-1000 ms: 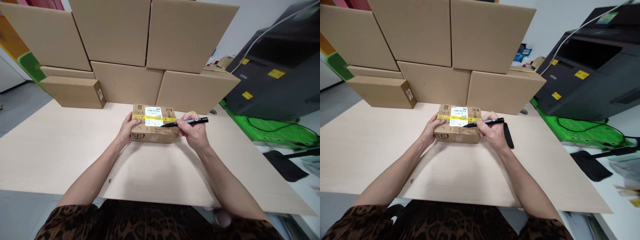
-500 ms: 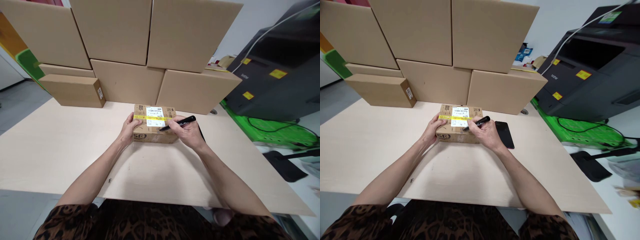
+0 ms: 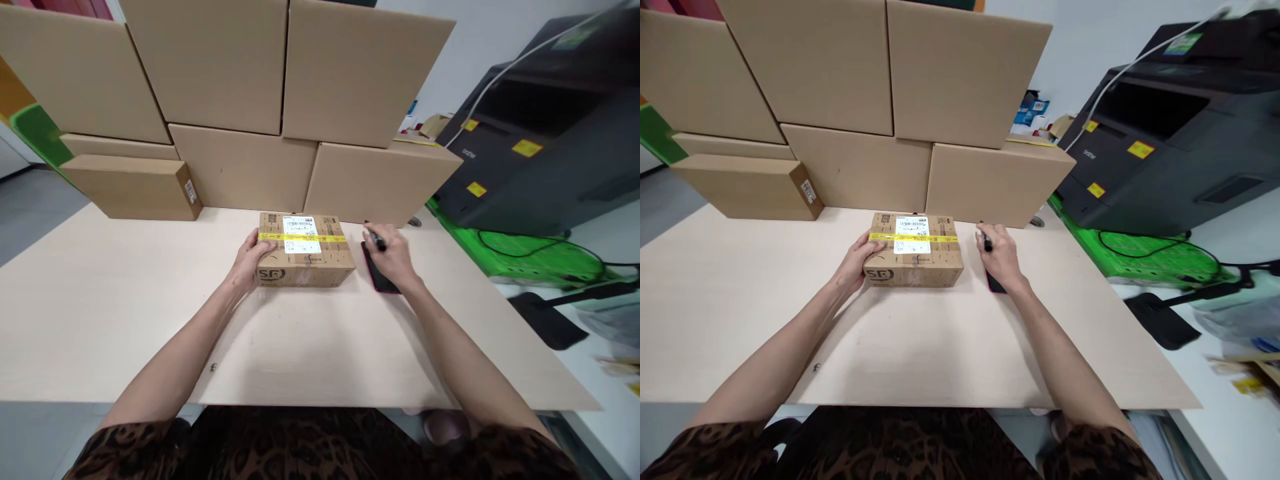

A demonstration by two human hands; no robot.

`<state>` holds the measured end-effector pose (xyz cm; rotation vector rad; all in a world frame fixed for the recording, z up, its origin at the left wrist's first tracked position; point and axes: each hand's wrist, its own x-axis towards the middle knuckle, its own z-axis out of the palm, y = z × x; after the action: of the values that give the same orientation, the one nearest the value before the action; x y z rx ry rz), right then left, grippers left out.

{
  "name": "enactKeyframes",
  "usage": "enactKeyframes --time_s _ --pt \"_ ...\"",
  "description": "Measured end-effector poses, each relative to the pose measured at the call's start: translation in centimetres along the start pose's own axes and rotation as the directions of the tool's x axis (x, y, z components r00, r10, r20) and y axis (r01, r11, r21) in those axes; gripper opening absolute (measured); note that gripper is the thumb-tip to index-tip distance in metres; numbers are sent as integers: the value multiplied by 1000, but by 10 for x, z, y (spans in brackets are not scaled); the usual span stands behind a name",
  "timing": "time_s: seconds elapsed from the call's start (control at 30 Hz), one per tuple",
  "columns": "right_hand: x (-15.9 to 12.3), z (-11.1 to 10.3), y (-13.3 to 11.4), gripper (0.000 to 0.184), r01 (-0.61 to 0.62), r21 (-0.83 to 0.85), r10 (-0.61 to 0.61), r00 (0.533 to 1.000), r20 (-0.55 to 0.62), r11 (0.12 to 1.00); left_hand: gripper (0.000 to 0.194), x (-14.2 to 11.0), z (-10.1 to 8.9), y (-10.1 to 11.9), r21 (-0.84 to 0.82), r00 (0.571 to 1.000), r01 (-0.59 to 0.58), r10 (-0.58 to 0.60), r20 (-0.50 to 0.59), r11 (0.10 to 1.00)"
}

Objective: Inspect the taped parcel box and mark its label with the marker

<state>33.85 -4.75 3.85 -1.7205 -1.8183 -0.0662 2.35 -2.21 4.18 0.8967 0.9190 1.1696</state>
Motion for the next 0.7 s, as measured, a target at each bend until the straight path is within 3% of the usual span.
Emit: enactKeyframes --time_s 0.1,0.23,0.33,0.43,0.57,0.7 --pt "-5 22 22 38 15 -82 4 975 221 997 61 0 0 1 4 1000 1 -1 -10 1000" --pt "-8 40 18 40 42 -113 4 926 378 993 61 3 -3 1 6 1000 2 -1 -8 1000" --pt "-7 38 14 50 -37 -175 102 920 377 984 61 4 -5 -1 17 1000 4 -4 -1 1000" --pt "-11 22 23 61 -210 -276 293 906 306 938 60 5 -7 -2 21 1000 2 -2 9 1000" --pt "-23 -1 45 87 -414 -355 519 808 281 838 58 4 -6 -2 15 1000 -1 1 11 1000" --pt "-28 -6 63 107 -554 -299 629 703 330 777 65 4 -6 -2 44 1000 3 -4 9 999"
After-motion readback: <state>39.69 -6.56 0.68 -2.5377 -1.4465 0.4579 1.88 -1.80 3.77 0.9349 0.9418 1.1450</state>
